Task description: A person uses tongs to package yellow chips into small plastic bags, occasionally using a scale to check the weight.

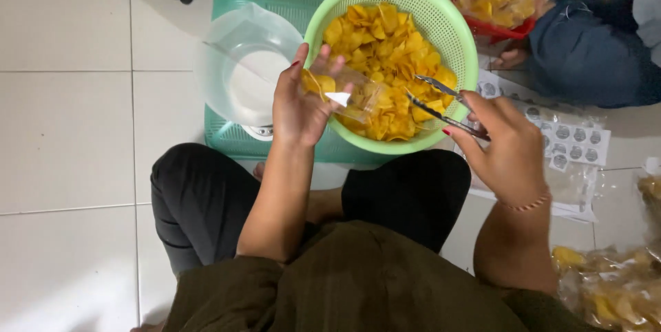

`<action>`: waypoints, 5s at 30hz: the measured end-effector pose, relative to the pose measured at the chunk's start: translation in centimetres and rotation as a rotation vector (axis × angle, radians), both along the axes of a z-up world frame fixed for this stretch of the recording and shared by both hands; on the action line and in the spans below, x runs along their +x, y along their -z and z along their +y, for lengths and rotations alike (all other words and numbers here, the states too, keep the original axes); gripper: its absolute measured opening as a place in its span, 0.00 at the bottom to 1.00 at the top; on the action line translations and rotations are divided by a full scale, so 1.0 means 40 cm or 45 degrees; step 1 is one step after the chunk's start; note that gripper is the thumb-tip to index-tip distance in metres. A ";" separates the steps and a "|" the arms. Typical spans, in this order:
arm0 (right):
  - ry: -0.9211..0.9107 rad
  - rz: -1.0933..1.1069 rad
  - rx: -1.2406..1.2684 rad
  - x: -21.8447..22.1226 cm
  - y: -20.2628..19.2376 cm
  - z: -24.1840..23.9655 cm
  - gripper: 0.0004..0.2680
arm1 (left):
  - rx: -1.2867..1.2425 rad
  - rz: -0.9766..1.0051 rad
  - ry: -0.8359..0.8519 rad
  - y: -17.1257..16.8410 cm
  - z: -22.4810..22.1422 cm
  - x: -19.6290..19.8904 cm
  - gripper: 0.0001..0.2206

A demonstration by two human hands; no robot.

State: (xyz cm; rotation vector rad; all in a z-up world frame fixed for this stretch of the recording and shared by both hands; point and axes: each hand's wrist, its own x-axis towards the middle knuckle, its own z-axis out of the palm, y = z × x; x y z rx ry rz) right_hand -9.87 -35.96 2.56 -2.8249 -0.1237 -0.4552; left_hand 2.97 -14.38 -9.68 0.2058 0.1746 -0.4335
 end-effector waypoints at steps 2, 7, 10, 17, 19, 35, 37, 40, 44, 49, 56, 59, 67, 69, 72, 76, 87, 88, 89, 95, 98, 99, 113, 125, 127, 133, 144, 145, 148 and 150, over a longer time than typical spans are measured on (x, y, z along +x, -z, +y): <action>-0.021 0.042 -0.265 -0.013 -0.056 0.037 0.18 | -0.170 -0.079 0.004 -0.018 -0.004 -0.010 0.17; -0.105 0.016 -0.396 -0.010 -0.067 0.068 0.18 | -0.106 -0.103 0.001 -0.027 -0.028 -0.026 0.22; -0.126 -0.050 -0.405 0.009 -0.028 0.065 0.16 | -0.023 -0.140 0.041 -0.011 -0.053 -0.035 0.25; -0.076 -0.135 -0.319 0.010 -0.013 0.075 0.11 | 0.077 -0.103 -0.012 -0.028 -0.052 -0.054 0.37; -0.084 -0.140 -0.321 0.012 -0.004 0.071 0.11 | 0.082 -0.100 -0.074 -0.025 -0.049 -0.050 0.39; -0.136 -0.098 0.175 0.013 -0.012 0.083 0.12 | 0.045 -0.280 -0.212 -0.064 -0.038 -0.068 0.39; -0.167 -0.071 0.191 0.014 0.004 0.075 0.12 | 0.141 -0.274 -0.269 -0.061 -0.050 -0.066 0.40; -0.199 -0.035 0.185 0.015 0.033 0.078 0.11 | 0.183 -0.262 -0.356 -0.023 -0.069 -0.063 0.39; -0.191 0.002 0.208 0.006 0.030 0.086 0.11 | 0.013 -0.212 -0.387 -0.032 -0.064 -0.073 0.34; -0.194 0.069 0.332 0.006 0.021 0.082 0.12 | -0.145 -0.131 -0.316 -0.010 -0.058 -0.055 0.31; -0.115 0.230 0.338 -0.003 0.030 0.061 0.16 | 0.015 0.137 -0.262 0.054 -0.034 -0.023 0.28; 0.157 0.483 0.161 -0.012 0.045 0.021 0.21 | 0.074 0.136 -0.279 0.059 0.004 -0.008 0.25; 0.507 1.036 -0.098 0.051 0.047 -0.019 0.25 | 0.058 0.198 -0.145 -0.003 0.027 -0.016 0.29; 0.529 1.052 -0.153 0.071 0.089 -0.034 0.25 | 0.053 0.209 -0.130 -0.006 0.025 -0.016 0.29; 0.544 1.076 -0.260 0.096 0.170 -0.059 0.26 | -0.025 0.259 -0.109 -0.005 0.022 -0.010 0.26; 0.504 1.069 -0.243 0.101 0.197 -0.042 0.25 | -0.003 0.261 -0.143 -0.002 0.035 -0.020 0.24; 0.424 1.026 -0.173 0.114 0.123 -0.037 0.19 | 0.057 0.250 -0.161 -0.022 0.046 -0.023 0.26; 0.410 1.039 -0.172 0.117 0.133 -0.036 0.19 | 0.064 0.250 -0.162 -0.023 0.047 -0.023 0.27; 0.396 1.050 -0.171 0.120 0.142 -0.034 0.19 | 0.071 0.249 -0.164 -0.025 0.047 -0.024 0.27; 0.414 0.935 -0.134 0.108 0.129 -0.027 0.15 | 0.093 0.241 -0.183 -0.024 0.053 -0.023 0.28; 0.481 1.041 -0.171 0.105 0.126 -0.044 0.18 | 0.126 0.223 -0.214 -0.033 0.052 -0.024 0.29; 0.482 1.039 -0.171 0.103 0.117 -0.032 0.18 | 0.125 0.222 -0.213 -0.031 0.052 -0.023 0.29; 0.209 0.579 0.368 0.029 0.052 -0.017 0.11 | 0.255 0.077 -0.506 -0.015 0.037 -0.014 0.25; -0.076 0.455 0.164 0.023 -0.021 0.085 0.10 | 0.172 0.025 -0.590 -0.026 -0.008 -0.044 0.24; -0.117 0.451 0.158 0.034 -0.008 0.102 0.11 | 0.186 0.012 -0.552 -0.042 -0.019 -0.056 0.23; -0.137 0.513 -0.026 0.054 0.007 0.133 0.16 | 0.145 0.024 -0.428 -0.012 -0.062 -0.080 0.23; 0.211 0.567 -0.197 0.016 -0.022 0.019 0.18 | -0.051 0.143 -0.444 -0.005 0.005 -0.037 0.24; 0.270 0.651 -0.216 0.026 0.005 0.007 0.18 | -0.042 0.143 -0.429 -0.010 0.009 -0.036 0.24; 0.374 0.805 -0.267 0.057 0.089 -0.017 0.19 | -0.027 0.140 -0.399 -0.017 0.013 -0.035 0.24; 0.410 0.875 -0.299 0.077 0.141 -0.022 0.21 | -0.016 0.138 -0.392 -0.022 0.015 -0.037 0.25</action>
